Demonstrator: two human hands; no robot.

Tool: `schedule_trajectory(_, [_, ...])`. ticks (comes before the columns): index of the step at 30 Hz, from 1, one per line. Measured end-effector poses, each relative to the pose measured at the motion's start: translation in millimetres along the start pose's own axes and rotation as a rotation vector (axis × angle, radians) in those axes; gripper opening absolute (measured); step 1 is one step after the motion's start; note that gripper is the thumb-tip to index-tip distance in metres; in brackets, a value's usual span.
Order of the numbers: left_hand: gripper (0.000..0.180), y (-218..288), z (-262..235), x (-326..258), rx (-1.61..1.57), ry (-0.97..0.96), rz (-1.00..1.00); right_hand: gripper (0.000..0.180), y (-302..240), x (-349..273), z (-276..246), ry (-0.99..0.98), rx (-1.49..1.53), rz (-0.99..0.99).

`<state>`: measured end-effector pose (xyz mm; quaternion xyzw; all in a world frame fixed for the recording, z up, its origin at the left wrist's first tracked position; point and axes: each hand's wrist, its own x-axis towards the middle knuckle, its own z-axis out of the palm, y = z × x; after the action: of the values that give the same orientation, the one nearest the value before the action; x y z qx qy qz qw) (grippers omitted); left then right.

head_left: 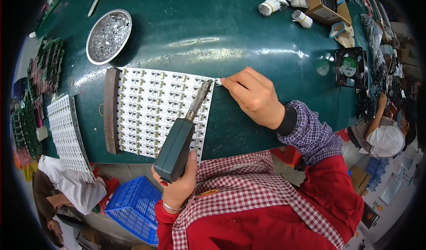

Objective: The person assembles components onto an LED circuit board panel using a soldering gun and soldering wire.

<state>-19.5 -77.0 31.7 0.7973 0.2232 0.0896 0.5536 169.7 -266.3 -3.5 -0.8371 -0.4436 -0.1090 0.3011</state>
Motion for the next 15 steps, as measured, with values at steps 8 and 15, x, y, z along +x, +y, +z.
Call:
schedule_trajectory(8, [0.017,13,4,10,-0.017,-0.026,0.006,0.029,-3,1,-1,-0.022,-0.009,0.000])
schedule_trajectory(15, [0.022,4,-2,-3,-0.012,-0.014,-0.059,0.029,-4,1,-2,-0.032,-0.011,0.002])
